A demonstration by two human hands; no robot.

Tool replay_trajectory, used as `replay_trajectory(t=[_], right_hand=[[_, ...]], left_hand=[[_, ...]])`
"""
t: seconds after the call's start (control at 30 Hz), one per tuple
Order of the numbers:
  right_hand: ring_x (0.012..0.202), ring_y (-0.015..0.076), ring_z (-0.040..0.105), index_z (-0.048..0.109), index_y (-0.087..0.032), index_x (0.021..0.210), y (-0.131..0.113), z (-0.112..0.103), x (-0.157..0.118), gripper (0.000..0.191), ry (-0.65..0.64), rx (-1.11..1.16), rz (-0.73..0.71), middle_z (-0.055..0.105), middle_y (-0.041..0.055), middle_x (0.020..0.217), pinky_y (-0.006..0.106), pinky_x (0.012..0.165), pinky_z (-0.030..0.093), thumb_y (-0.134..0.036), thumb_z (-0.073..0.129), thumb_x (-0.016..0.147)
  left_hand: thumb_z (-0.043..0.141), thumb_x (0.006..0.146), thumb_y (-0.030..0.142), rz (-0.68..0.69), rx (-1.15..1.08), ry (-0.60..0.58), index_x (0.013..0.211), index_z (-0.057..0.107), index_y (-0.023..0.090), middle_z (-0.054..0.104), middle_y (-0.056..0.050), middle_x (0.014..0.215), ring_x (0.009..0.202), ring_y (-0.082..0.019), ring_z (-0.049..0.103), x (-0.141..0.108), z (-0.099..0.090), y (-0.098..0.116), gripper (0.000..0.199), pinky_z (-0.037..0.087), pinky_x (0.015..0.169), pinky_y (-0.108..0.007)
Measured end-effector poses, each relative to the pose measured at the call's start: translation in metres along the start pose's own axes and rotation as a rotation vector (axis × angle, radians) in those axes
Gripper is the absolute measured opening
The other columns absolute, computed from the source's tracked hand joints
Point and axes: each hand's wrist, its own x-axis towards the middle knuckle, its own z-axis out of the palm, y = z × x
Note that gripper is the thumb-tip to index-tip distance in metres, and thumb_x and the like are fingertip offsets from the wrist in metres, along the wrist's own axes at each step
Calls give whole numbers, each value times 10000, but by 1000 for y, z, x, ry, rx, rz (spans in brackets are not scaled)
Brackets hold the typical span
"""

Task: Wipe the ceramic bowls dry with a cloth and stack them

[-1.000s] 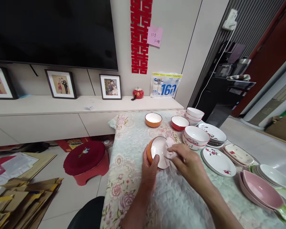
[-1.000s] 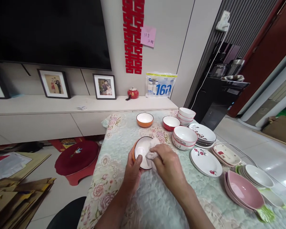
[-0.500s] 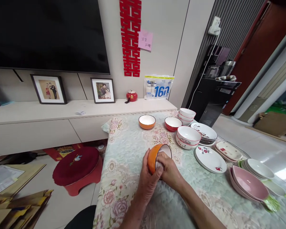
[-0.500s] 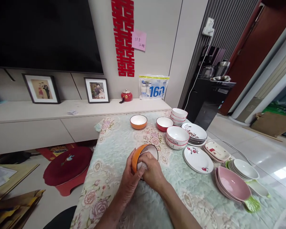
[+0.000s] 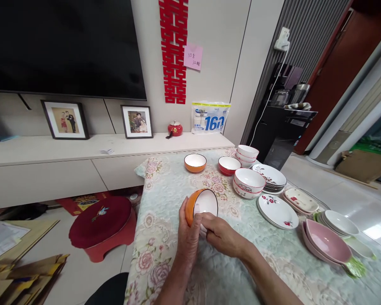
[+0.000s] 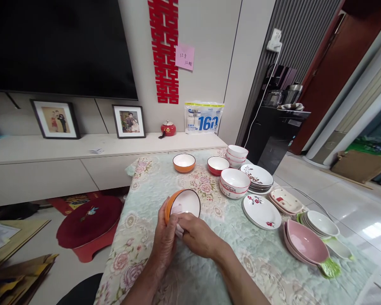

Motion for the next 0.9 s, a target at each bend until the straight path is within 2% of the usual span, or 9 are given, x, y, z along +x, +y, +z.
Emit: replay_trajectory(t=[0.17,0.23,0.3,0.43,0.53,0.6,0.7,0.83,0.9], right_hand=[[1140,253,502,541,-192,1190,6,11,-6,564,8,-448,49,588,95,1207,429,1039,319,-37,519,648],[1147,271,491,531,-175,1221,8,19,-6,521,50,-519,78,575,117,1226,433,1035,325,-89,556,707],[1062,253,521,571,-158,1145,10,25,-3,369,76,-518,83,605,116,1133,375,946,392,-111,535,780],[800,179,537,583,-170,874,11,29,1,76,194,-307,119,619,48,872,280,727,410,-153,514,848],[663,126,463,530,-184,765,5,28,4,83,368,7,174,538,-17,731,237,624,367,-191,525,848],[652,113,433,523,-189,790,1,27,5,37,403,199,154,499,-32,729,222,606,364,-166,528,819],[692,115,454,518,-198,844,-3,24,4,133,312,253,112,511,-30,799,216,638,387,-100,536,755],[784,151,513,528,-195,882,2,20,1,245,145,-104,51,567,8,895,243,707,414,-33,503,699],[881,188,538,555,-185,959,6,18,-1,300,76,-331,30,598,46,966,294,809,425,-26,498,710]], left_hand=[[632,819,455,-11,21,0,1408,381,233,434,-110,1484,1375,-285,405,4,-2,-4,678,340,1137,-414],[610,841,452,-30,-1,9,1408,382,243,473,-109,1449,1360,-287,427,4,-2,-4,646,341,1135,-430],[600,854,449,-48,-22,9,1408,376,252,487,-106,1432,1355,-282,433,4,-2,-4,629,334,1137,-437],[649,825,430,-75,-69,-26,1415,348,248,426,-108,1486,1363,-269,423,2,0,-3,687,338,1137,-412],[673,803,413,-84,-134,-61,1444,305,247,382,-111,1521,1378,-268,404,-1,3,0,758,363,1124,-388],[688,791,399,-100,-181,-80,1458,280,262,383,-109,1521,1363,-275,427,-3,5,3,794,392,1104,-392],[677,801,396,-130,-223,-75,1445,310,274,449,-109,1471,1314,-285,488,-5,5,6,751,424,1077,-417],[645,824,407,-116,-196,-35,1424,370,265,518,-109,1407,1303,-287,499,-2,2,6,675,417,1080,-433],[658,811,403,-86,-143,-8,1418,386,252,530,-112,1395,1309,-291,492,0,0,4,682,413,1083,-432]])
